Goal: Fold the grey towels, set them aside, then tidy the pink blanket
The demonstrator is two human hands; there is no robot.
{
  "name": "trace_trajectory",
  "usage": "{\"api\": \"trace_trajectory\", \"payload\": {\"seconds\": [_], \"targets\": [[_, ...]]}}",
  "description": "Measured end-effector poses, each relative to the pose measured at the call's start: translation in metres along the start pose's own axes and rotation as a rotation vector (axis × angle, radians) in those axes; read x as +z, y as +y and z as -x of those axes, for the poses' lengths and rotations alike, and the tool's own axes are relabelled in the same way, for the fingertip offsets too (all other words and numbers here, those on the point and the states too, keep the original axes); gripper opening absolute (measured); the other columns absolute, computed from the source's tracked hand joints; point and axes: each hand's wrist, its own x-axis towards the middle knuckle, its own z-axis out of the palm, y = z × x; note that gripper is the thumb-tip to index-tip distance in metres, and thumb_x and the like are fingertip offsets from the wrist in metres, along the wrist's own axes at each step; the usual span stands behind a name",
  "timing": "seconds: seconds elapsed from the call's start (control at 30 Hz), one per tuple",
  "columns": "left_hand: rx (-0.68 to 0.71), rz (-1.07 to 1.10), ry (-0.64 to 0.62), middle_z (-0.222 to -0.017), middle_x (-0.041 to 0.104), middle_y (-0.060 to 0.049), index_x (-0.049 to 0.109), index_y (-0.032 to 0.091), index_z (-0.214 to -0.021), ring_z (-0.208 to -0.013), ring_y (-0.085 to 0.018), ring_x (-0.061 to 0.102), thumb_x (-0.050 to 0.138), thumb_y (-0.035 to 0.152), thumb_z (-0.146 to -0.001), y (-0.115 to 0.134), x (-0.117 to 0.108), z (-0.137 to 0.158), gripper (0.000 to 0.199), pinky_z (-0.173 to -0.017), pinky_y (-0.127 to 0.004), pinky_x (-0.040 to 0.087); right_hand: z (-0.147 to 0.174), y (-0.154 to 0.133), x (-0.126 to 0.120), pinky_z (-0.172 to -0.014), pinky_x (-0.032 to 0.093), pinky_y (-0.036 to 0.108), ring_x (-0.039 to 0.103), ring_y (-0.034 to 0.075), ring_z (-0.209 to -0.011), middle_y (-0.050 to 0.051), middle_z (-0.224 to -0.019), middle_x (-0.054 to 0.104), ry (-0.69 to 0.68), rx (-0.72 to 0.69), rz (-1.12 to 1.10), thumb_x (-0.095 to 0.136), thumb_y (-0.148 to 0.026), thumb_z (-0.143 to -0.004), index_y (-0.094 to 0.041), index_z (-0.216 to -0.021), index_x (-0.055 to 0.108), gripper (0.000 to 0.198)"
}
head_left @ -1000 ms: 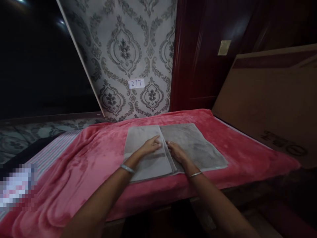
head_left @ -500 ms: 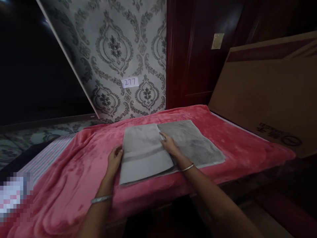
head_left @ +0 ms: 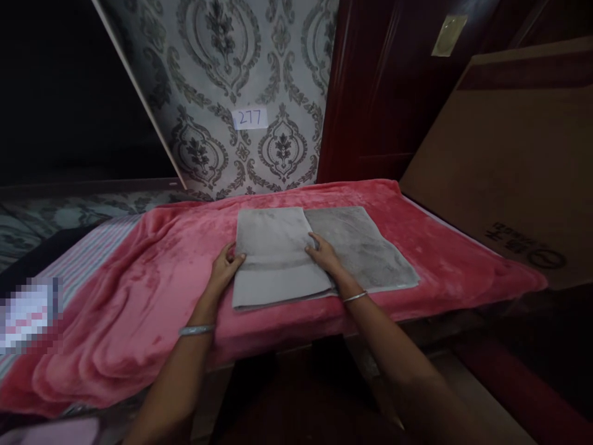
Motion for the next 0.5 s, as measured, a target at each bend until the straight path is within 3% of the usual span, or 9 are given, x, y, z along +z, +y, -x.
{"api": "trace_trajectory", "payload": {"seconds": [0.1, 0.2, 0.3, 0.5], "targets": [[-0.115, 0.118, -0.128, -0.079, 0.072, -0.004, 0.035, 0.013, -0.158, -0.065, -0.021, 0.067, 0.088, 0.051, -0.062, 0.008, -0.002, 0.005, 0.116, -0.059, -0.029, 0.051, 0.000, 0.001, -0.003, -0.114, 0.044, 0.042, 0.061, 0.026, -0.130, 0.013, -0.143, 0.063, -0.026, 0.005, -0.020, 0.068, -0.018, -0.078, -0.015, -0.145, 0.058, 0.068], [-0.149, 0.190, -0.172, -0.092, 0.076, -0.007, 0.027, 0.017, -0.162, -0.074, -0.022, 0.070, 0.091, 0.046, -0.061, 0.011, -0.005, 0.010, 0.123, -0.065, -0.029, 0.054, 0.000, 0.003, -0.004, -0.116, 0.044, 0.042, 0.061, 0.025, -0.130, 0.012, -0.144, 0.063, -0.014, 0.004, -0.058, 0.066, -0.016, -0.079, -0.016, -0.144, 0.059, 0.066], [-0.156, 0.224, -0.176, -0.102, 0.077, -0.009, 0.028, 0.020, -0.163, -0.080, -0.023, 0.072, 0.091, 0.044, -0.062, 0.010, -0.007, 0.012, 0.121, -0.069, -0.030, 0.056, 0.001, 0.005, -0.002, -0.117, 0.043, 0.042, 0.061, 0.025, -0.130, 0.012, -0.140, 0.066, 0.026, 0.005, -0.068, 0.068, -0.016, -0.079, -0.016, -0.142, 0.062, 0.064], [-0.153, 0.255, -0.170, -0.100, 0.078, -0.009, 0.036, 0.018, -0.160, -0.081, -0.023, 0.073, 0.089, 0.044, -0.064, 0.009, -0.006, 0.014, 0.112, -0.071, -0.032, 0.058, 0.001, 0.014, 0.004, -0.119, 0.040, 0.044, 0.059, 0.026, -0.132, 0.010, -0.137, 0.068, 0.036, -0.009, -0.060, 0.070, -0.018, -0.077, -0.020, -0.137, 0.065, 0.061]]}}
